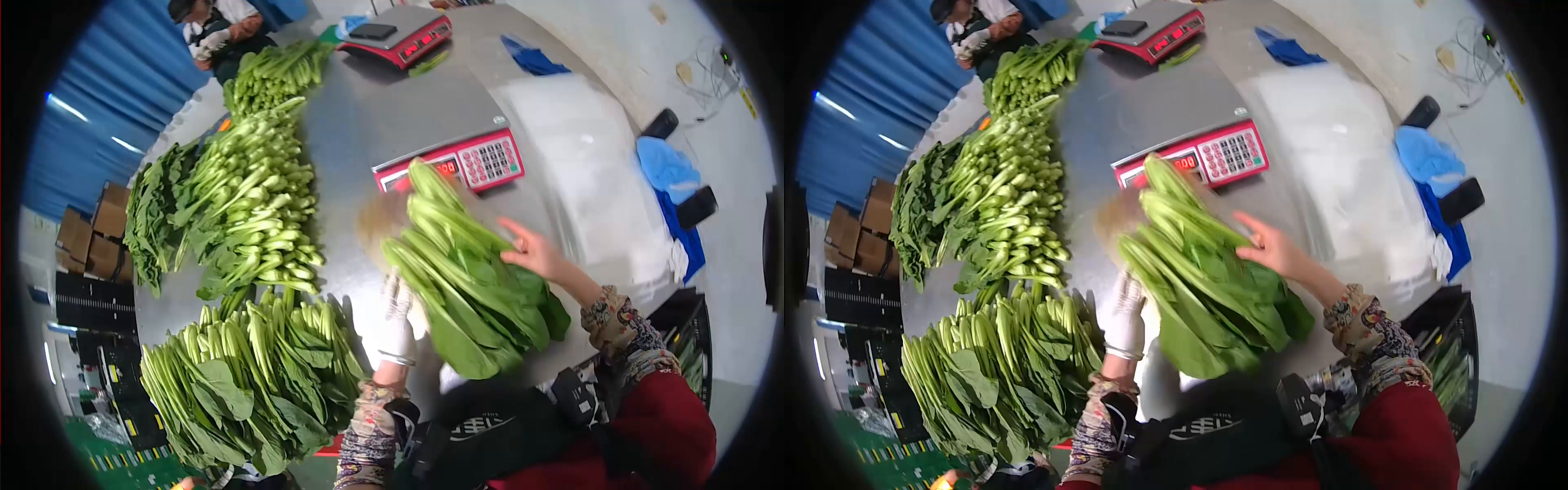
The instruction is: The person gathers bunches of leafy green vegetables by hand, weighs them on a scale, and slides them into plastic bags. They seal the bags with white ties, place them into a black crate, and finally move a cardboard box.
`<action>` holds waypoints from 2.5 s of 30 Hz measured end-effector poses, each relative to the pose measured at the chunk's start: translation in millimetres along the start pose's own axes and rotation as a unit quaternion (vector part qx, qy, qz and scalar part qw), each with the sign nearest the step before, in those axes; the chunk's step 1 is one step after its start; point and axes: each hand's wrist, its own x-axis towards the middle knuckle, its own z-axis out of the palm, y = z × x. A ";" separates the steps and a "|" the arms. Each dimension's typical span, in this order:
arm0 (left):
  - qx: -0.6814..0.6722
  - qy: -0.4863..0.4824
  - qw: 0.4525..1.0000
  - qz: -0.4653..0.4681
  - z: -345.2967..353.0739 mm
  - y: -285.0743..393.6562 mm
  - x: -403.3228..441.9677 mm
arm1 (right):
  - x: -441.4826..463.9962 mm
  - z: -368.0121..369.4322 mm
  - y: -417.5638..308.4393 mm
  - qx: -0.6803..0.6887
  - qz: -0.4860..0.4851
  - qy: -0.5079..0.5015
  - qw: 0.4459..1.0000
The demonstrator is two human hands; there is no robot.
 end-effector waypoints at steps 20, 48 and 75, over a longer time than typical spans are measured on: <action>-0.017 -0.165 0.985 0.040 78.5 6.1 -76.1 | -181.4 47.2 10.0 0.082 0.030 0.063 0.994; 0.232 -0.226 0.861 0.392 358.2 -0.4 36.4 | -385.4 -73.0 4.6 0.008 0.138 0.347 0.928; 0.222 -0.575 0.607 0.502 326.5 63.6 -127.7 | -176.5 -108.0 53.0 0.004 -0.053 0.477 0.877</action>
